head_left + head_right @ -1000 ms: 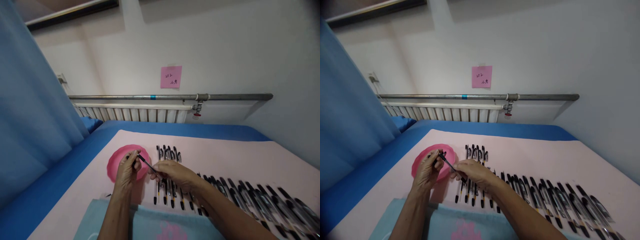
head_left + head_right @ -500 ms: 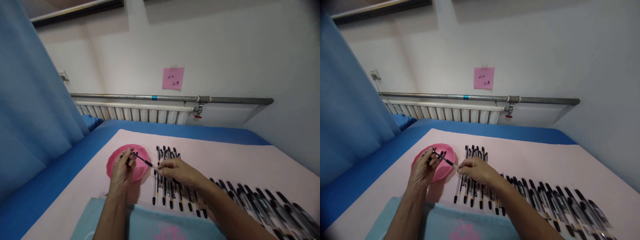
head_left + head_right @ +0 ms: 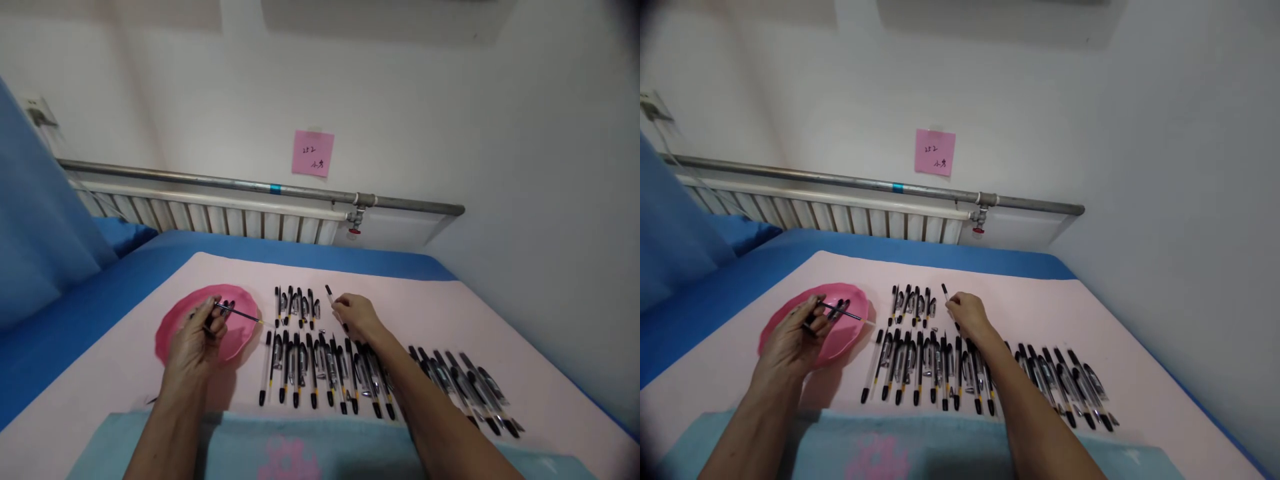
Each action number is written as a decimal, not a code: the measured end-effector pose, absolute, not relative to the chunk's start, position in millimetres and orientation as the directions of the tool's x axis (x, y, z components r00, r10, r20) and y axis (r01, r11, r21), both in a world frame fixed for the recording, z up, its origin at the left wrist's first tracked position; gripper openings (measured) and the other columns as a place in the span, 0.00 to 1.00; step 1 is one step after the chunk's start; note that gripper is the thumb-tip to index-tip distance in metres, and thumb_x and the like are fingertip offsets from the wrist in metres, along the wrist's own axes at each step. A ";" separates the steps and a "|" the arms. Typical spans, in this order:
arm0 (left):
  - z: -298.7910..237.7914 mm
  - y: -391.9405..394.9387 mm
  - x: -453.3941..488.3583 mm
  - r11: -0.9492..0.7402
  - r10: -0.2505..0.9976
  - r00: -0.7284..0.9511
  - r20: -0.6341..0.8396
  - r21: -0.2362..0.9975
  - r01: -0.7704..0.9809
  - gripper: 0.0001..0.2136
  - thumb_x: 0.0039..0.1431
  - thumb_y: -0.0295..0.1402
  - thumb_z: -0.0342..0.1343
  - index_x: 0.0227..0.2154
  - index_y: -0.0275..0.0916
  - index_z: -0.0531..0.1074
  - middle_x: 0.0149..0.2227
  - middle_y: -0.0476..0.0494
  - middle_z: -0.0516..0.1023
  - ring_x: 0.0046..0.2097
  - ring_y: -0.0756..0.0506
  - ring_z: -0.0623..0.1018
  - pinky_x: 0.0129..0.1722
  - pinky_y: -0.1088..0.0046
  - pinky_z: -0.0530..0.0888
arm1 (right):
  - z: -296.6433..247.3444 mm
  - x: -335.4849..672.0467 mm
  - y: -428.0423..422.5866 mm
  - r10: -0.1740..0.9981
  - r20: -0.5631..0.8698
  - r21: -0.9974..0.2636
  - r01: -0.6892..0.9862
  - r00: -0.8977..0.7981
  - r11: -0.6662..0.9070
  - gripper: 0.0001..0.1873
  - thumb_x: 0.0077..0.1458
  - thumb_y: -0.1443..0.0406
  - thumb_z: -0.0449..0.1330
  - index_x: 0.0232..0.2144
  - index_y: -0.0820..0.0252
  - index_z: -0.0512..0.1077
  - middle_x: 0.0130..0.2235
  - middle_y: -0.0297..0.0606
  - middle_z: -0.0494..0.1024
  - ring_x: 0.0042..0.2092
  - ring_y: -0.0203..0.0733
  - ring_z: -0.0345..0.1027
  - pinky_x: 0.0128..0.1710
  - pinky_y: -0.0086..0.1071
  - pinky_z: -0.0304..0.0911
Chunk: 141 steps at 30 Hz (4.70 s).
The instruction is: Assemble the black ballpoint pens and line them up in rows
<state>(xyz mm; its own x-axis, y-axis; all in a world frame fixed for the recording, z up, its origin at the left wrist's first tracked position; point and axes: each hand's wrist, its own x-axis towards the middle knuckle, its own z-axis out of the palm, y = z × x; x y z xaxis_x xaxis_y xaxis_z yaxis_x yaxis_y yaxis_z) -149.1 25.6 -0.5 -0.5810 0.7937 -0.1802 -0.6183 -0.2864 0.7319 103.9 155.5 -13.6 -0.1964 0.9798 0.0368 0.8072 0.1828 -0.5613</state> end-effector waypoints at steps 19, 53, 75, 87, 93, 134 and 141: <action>-4.5 27.6 -144.9 -0.233 0.818 -0.543 -0.190 0.754 -0.614 0.06 0.42 0.28 0.60 0.24 0.31 0.71 0.18 0.51 0.66 0.17 0.58 0.60 0.13 0.85 0.58 | -25.1 101.1 153.1 0.916 -0.137 -0.618 0.755 -0.376 0.218 0.04 0.41 0.68 0.58 0.25 0.61 0.68 0.24 0.32 0.73 0.25 0.33 0.64 0.23 0.24 0.56; -3.7 29.2 -85.4 -0.085 0.901 -0.410 -0.141 0.870 -0.485 0.12 0.42 0.35 0.61 0.29 0.32 0.72 0.19 0.51 0.68 0.19 0.56 0.64 0.17 0.82 0.58 | 27.5 62.1 89.7 0.679 -0.064 -0.849 0.397 -0.732 0.349 0.08 0.48 0.66 0.55 0.31 0.60 0.73 0.30 0.31 0.74 0.32 0.32 0.65 0.33 0.24 0.59; -2.9 27.6 -103.1 -0.058 0.849 -0.471 -0.240 0.843 -0.535 0.12 0.34 0.31 0.64 0.25 0.33 0.71 0.23 0.47 0.73 0.22 0.54 0.69 0.16 0.80 0.62 | -37.6 91.7 169.2 0.993 0.023 -0.600 0.793 -0.120 0.109 0.07 0.45 0.68 0.56 0.30 0.61 0.70 0.28 0.34 0.73 0.29 0.34 0.65 0.28 0.24 0.57; -3.9 25.8 -102.5 -0.027 0.872 -0.429 -0.237 0.852 -0.523 0.13 0.35 0.32 0.64 0.26 0.33 0.71 0.24 0.46 0.73 0.22 0.54 0.69 0.16 0.81 0.62 | -39.4 87.8 167.6 0.966 0.022 -0.536 0.812 -0.258 0.230 0.06 0.45 0.70 0.55 0.26 0.61 0.72 0.27 0.36 0.74 0.32 0.36 0.65 0.32 0.25 0.56; -2.0 25.7 -98.7 0.009 0.880 -0.408 -0.243 0.867 -0.498 0.13 0.34 0.33 0.64 0.25 0.33 0.71 0.24 0.46 0.73 0.21 0.55 0.68 0.16 0.81 0.60 | -20.7 88.8 156.8 0.969 0.028 -0.584 0.782 -0.246 0.216 0.08 0.48 0.69 0.53 0.29 0.62 0.72 0.28 0.36 0.74 0.31 0.35 0.66 0.31 0.25 0.58; -8.6 27.9 -62.4 -0.024 0.969 -0.187 -0.164 0.684 -0.729 0.12 0.51 0.35 0.54 0.36 0.35 0.72 0.42 0.38 0.74 0.47 0.43 0.71 0.45 0.68 0.68 | 15.0 47.4 76.6 0.734 0.076 -0.903 0.266 -0.675 0.338 0.10 0.46 0.71 0.56 0.33 0.59 0.71 0.35 0.32 0.74 0.35 0.33 0.66 0.35 0.26 0.61; -9.2 29.1 -71.5 -0.051 0.945 -0.283 -0.162 0.783 -0.620 0.16 0.48 0.38 0.57 0.41 0.37 0.70 0.49 0.39 0.70 0.49 0.43 0.70 0.46 0.66 0.67 | 7.0 53.6 93.0 0.874 0.089 -0.897 0.343 -0.478 0.279 0.08 0.46 0.64 0.56 0.32 0.60 0.71 0.32 0.33 0.75 0.34 0.34 0.67 0.34 0.28 0.61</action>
<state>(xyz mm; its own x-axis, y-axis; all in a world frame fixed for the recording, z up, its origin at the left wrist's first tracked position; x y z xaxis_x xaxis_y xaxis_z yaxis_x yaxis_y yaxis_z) -71.5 29.1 -9.2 -0.2833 0.9452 -0.1625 -0.6205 -0.0515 0.7825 53.6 93.0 7.0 -0.4782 0.8737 0.0890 0.3431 0.2791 -0.8969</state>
